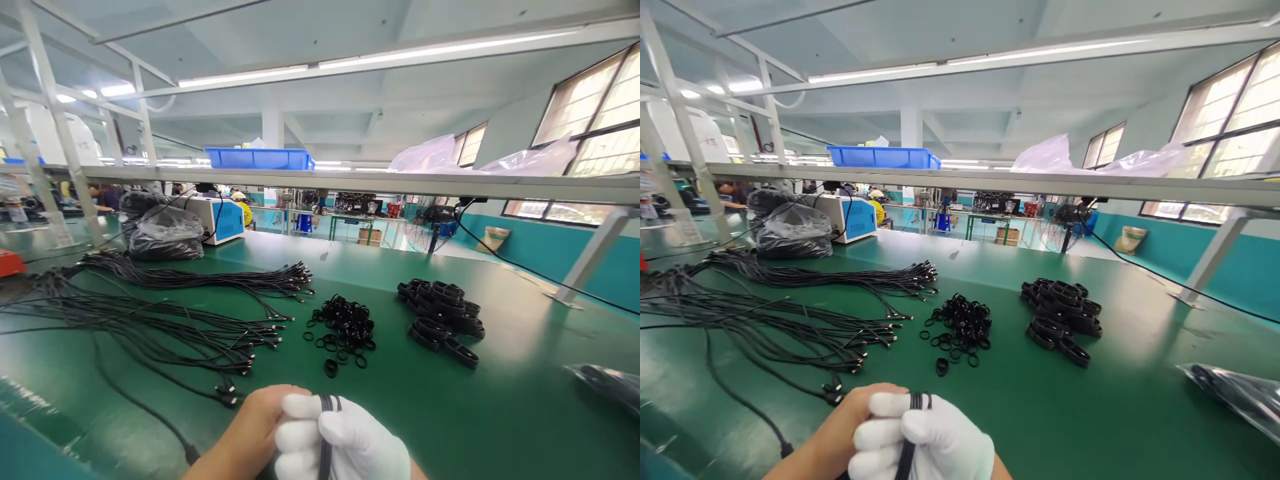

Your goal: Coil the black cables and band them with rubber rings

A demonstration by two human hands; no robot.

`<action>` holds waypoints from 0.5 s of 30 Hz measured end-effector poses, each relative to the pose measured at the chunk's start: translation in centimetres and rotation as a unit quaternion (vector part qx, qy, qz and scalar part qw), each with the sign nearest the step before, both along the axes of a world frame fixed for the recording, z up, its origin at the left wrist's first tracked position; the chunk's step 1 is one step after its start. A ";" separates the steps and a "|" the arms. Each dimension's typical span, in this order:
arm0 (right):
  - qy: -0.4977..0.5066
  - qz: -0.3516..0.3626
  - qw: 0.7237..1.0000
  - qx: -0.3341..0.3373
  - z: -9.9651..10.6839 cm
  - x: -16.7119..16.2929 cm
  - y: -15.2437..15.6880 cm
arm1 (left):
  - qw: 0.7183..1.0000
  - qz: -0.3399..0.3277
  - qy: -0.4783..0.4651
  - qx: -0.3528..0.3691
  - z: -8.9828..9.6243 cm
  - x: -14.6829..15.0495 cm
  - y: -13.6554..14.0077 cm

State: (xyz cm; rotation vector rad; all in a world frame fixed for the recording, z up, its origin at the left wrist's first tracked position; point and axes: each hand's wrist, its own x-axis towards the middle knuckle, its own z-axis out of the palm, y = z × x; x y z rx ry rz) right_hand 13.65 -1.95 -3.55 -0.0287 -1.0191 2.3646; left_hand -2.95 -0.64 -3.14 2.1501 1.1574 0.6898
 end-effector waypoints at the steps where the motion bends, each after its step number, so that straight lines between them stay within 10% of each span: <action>1: 0.033 -0.030 0.999 -0.030 0.5 0.0 0.2 | 0.999 0.012 0.025 0.018 -0.4 -0.2 0.1; 8: -0.002 -0.311 0.936 -0.162 0.0 1.5 2.2 | 0.954 0.110 0.273 0.053 -1.3 1.5 -1.8; 15: -0.132 -0.307 0.934 -0.127 -1.7 1.3 2.3 | 0.903 0.017 0.361 0.233 -1.3 3.1 -2.5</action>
